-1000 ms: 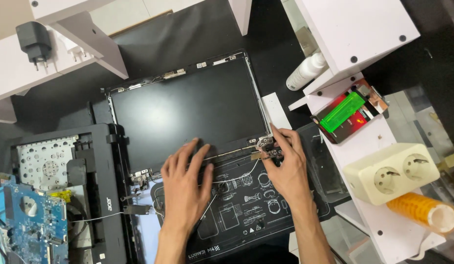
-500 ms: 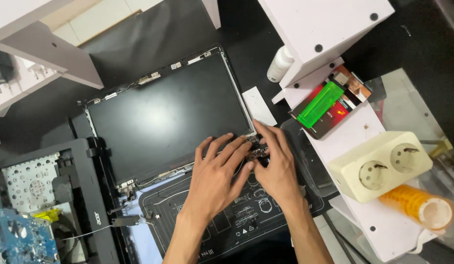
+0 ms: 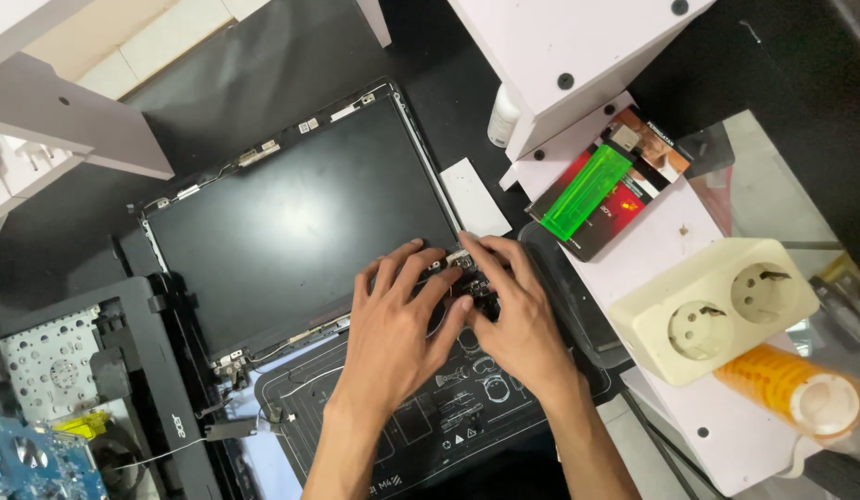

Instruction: The person works on a disassembled laptop at a repair bench, using a screwdriver to loosen and remove screws from the hinge and screen bezel area. They manipulate small hinge brackets and cables with their hands, reposition the laptop lid, and continue unscrewing components along the screen edge.

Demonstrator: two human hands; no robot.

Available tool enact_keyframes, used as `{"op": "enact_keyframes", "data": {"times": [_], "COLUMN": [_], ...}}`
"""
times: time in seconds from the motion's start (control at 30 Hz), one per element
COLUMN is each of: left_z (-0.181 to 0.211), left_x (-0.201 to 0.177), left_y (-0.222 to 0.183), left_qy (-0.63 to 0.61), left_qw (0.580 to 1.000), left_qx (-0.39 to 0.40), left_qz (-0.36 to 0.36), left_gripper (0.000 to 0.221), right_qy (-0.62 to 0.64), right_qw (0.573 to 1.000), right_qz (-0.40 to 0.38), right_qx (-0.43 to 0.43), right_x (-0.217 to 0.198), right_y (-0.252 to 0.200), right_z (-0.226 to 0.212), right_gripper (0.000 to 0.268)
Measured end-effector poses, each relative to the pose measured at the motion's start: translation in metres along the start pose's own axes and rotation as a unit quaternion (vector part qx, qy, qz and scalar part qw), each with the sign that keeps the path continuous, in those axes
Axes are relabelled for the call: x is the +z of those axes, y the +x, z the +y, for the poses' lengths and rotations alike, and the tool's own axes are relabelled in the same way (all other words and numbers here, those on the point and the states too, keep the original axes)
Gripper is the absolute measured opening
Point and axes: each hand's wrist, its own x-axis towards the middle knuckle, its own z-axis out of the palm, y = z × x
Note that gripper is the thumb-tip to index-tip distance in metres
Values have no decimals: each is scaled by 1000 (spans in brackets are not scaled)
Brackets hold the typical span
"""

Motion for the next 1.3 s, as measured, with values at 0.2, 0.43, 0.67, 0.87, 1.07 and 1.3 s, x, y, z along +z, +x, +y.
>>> {"op": "enact_keyframes", "data": {"times": [0.2,0.43,0.67,0.87,1.07,1.3], "left_z": [0,-2,-3,-7,-11,-6], "left_x": [0,-1,-4,-5,-4,-9], "left_y": [1,0,3,3,0,4], "left_qy": [6,23,-2,-4,-1,-3], "left_qw": [1000,1000,1000,1000,1000,1000], "left_qx": [-3,3,-6,-13,-1,-3], "left_qz": [-9,-10,-12,-15,-11,-19], "left_gripper": [28,30,26,22,24,27], "right_qy": [51,46,66,71,80,59], "right_qw": [998,999,997,997,997,998], "right_qz": [-6,11,-15,-19,9,30], "right_qx": [30,-2,25,25,12,0], "right_x": [-5,-3,-16,-16,-7,-4], "right_y": [2,1,5,5,4,5], "right_z": [-2,2,-7,-4,-1,-3], "right_gripper": [71,61,61,63,42,38]}}
